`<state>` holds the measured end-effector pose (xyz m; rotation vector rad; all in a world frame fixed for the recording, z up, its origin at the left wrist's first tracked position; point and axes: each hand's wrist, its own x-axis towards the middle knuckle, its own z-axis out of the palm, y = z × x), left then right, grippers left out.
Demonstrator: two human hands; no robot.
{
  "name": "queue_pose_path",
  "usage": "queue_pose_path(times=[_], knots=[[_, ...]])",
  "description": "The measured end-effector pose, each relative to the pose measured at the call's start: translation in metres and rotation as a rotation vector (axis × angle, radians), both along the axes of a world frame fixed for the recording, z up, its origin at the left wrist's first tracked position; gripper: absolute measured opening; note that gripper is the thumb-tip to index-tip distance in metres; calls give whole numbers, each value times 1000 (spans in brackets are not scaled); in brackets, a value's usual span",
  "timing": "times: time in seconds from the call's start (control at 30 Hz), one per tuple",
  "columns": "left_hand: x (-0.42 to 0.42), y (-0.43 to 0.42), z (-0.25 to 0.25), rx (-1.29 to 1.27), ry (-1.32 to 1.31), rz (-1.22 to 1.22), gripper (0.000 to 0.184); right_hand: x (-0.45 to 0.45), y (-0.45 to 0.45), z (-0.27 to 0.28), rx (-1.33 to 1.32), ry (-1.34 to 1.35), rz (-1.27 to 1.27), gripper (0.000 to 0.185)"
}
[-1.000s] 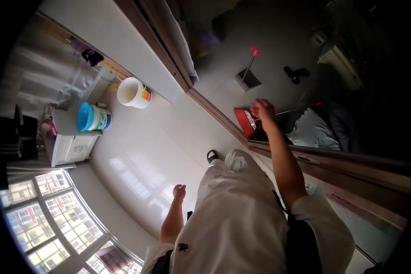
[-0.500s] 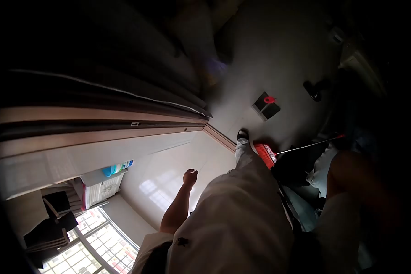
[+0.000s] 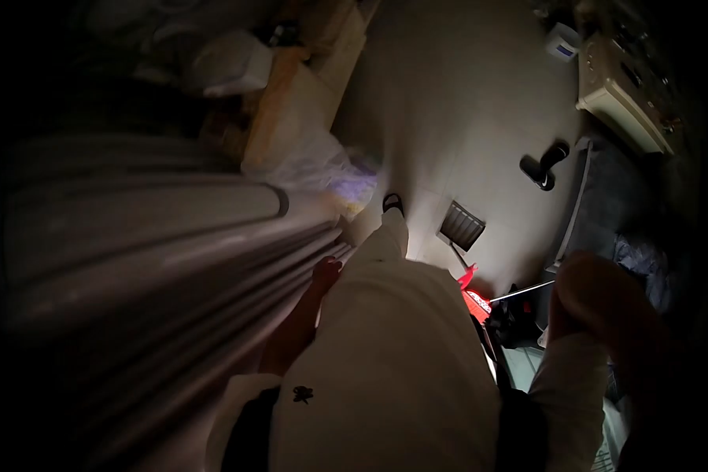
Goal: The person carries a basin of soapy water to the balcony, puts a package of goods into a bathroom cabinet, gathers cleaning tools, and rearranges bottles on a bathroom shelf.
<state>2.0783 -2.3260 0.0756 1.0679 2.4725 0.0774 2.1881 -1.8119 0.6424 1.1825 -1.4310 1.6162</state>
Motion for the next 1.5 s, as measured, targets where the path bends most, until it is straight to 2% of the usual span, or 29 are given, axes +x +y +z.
queue_pose_path(times=[0.03,0.07,0.13,0.2,0.23,0.27,0.3,0.37,0.4,0.43,0.47,0.5,0.53,0.57,0.6,0.67,0.73,0.8,0.87,0.9,1.0,1.07,1.1,1.2,1.27,1.33,1.37,1.4,1.5], knots=[[-39,31,10,-15,-307,656,35,-26,19,1,-6,-12,-18,41],[-83,65,47,-90,-278,380,37,-48,36,1,-5,-13,-47,40],[-161,109,41,-68,-333,500,30,-87,76,-2,-21,-38,-110,40],[-224,135,-8,-175,-162,15,32,-124,109,-9,-53,-46,-216,40],[-301,157,-19,-235,-29,-271,33,-141,124,-14,-78,-15,-295,40],[-318,222,37,-75,-340,343,36,-158,142,-19,-90,12,-347,40],[-341,273,62,-34,-350,339,36,-178,161,-20,-88,10,-384,40],[-416,320,27,12,-266,195,34,-225,206,-18,-83,-11,-433,40],[-456,335,-10,42,-239,131,33,-247,231,-16,-81,-34,-447,40],[-512,333,-89,-75,-185,-265,33,-276,254,-10,-68,-81,-440,40],[-495,367,-60,-6,-282,6,35,-289,271,-9,-53,-117,-438,40],[-534,424,1,34,-346,257,37,-317,303,-2,-52,-137,-451,40],[-544,448,5,6,-410,339,40,-333,328,1,-48,-145,-456,40],[-560,488,32,-53,-477,425,40,-359,358,3,-42,-154,-461,40],[-581,499,22,-81,-469,386,38,-385,387,6,-37,-143,-470,40],[-635,481,-43,-123,-314,88,34,-443,441,5,-45,-53,-496,40],[-679,488,-63,-141,-234,-54,31,-498,482,8,-31,19,-497,40],[-712,516,-75,-44,-208,45,30,-568,542,11,-5,12,-477,40],[-743,563,-106,-52,-568,509,28,-635,603,19,31,-46,-428,40],[-761,598,-91,-154,-599,569,31,-670,633,21,45,-67,-402,40],[-827,697,-81,-329,-604,471,39,-758,706,23,80,-91,-407,40],[-909,754,-106,-355,-559,471,44,-816,774,21,67,-10,-465,40],[-945,798,-109,-368,-560,481,47,-845,809,24,75,8,-474,40],[-1093,942,-86,-347,-380,248,45,-934,897,35,98,38,-531,40],[-1193,1053,-84,-83,-470,476,42,-982,972,49,109,45,-569,40],[-1278,1164,-82,217,-347,373,39,-1026,1044,52,116,69,-599,40],[-1316,1229,-46,239,-269,241,38,-1050,1082,49,115,74,-610,40],[-1340,1296,10,265,-194,121,39,-1072,1117,43,122,76,-616,40],[-1428,1434,37,450,-398,438,40,-1151,1226,21,114,80,-588,38]])
